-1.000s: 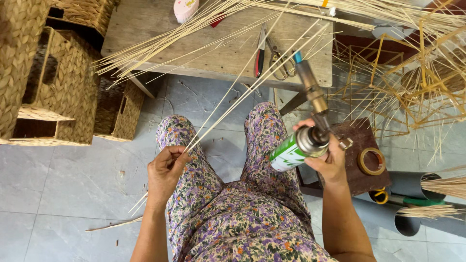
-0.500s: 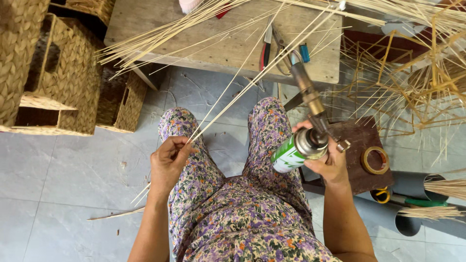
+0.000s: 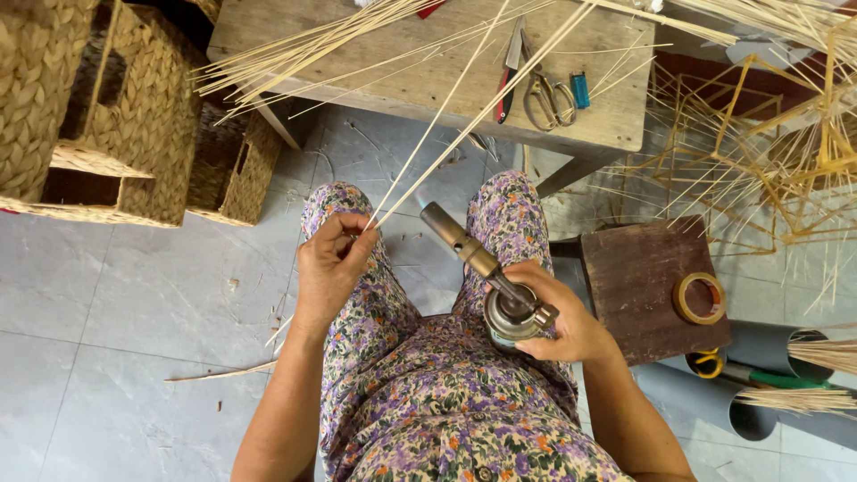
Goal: The person ignites a handheld blowtorch and repeatedly heats thin bamboo sticks one by one, rotating each stick while passing the flame along its length. The sticks are taken from a pile on the table and returned after heating.
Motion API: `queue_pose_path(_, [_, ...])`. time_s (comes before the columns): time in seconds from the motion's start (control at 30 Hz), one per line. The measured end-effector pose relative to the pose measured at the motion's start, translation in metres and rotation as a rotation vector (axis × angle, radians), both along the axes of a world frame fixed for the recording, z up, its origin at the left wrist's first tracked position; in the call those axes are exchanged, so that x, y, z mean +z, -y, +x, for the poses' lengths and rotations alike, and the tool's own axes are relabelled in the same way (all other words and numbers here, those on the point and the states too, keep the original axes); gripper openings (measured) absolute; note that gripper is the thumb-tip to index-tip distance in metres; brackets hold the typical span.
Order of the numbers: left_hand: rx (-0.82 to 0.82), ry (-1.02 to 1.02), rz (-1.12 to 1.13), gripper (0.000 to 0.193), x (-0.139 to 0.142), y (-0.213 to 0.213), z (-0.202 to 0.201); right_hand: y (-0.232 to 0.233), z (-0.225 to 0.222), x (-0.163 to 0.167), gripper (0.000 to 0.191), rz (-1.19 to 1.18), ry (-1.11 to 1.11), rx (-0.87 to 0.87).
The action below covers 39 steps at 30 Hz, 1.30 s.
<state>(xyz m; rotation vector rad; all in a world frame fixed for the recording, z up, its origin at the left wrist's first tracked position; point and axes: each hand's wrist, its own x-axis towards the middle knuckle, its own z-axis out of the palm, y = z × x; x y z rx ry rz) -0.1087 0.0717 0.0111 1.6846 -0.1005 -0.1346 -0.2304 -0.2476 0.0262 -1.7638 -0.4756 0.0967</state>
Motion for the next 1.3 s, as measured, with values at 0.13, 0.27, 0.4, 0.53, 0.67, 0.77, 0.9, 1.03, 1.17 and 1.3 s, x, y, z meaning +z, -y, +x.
queue_pose_path(0.13, [-0.013,-0.013,-0.026,0.008,0.004,0.002,0.001,0.0,0.001,0.001,0.075,0.004,-0.034,-0.009])
queue_pose_path(0.27, [-0.022,0.0,-0.017,0.009,0.005,0.002,0.001,0.005,0.004,0.003,0.073,0.093,-0.021,-0.075])
queue_pose_path(0.4, [-0.032,0.013,-0.025,0.01,0.002,0.001,-0.001,0.012,0.006,0.007,0.08,0.338,-0.128,-0.193])
queue_pose_path(0.53, [-0.035,0.007,-0.021,0.009,-0.001,-0.001,-0.003,0.021,0.009,0.011,0.079,0.372,-0.041,-0.241])
queue_pose_path(0.67, [-0.043,-0.004,-0.013,0.01,-0.002,-0.002,-0.005,0.02,0.006,0.01,0.083,0.401,-0.042,-0.221])
queue_pose_path(0.77, [-0.044,-0.013,0.004,0.011,-0.003,0.0,-0.004,0.013,0.008,0.005,0.079,0.332,-0.006,-0.135])
queue_pose_path(0.9, [-0.049,-0.009,0.02,0.012,-0.004,0.0,-0.005,0.001,0.01,0.003,0.079,0.221,0.063,-0.004])
queue_pose_path(1.03, [-0.058,-0.006,-0.003,0.012,-0.005,-0.001,-0.006,-0.001,0.01,0.006,0.075,0.101,0.038,-0.04])
queue_pose_path(1.17, [-0.053,-0.023,-0.005,0.012,-0.008,-0.002,-0.006,0.005,0.017,0.005,0.077,0.21,0.043,-0.082])
queue_pose_path(1.3, [-0.071,-0.004,-0.009,0.011,-0.011,-0.005,-0.008,0.023,0.025,0.008,0.078,0.393,0.028,-0.14])
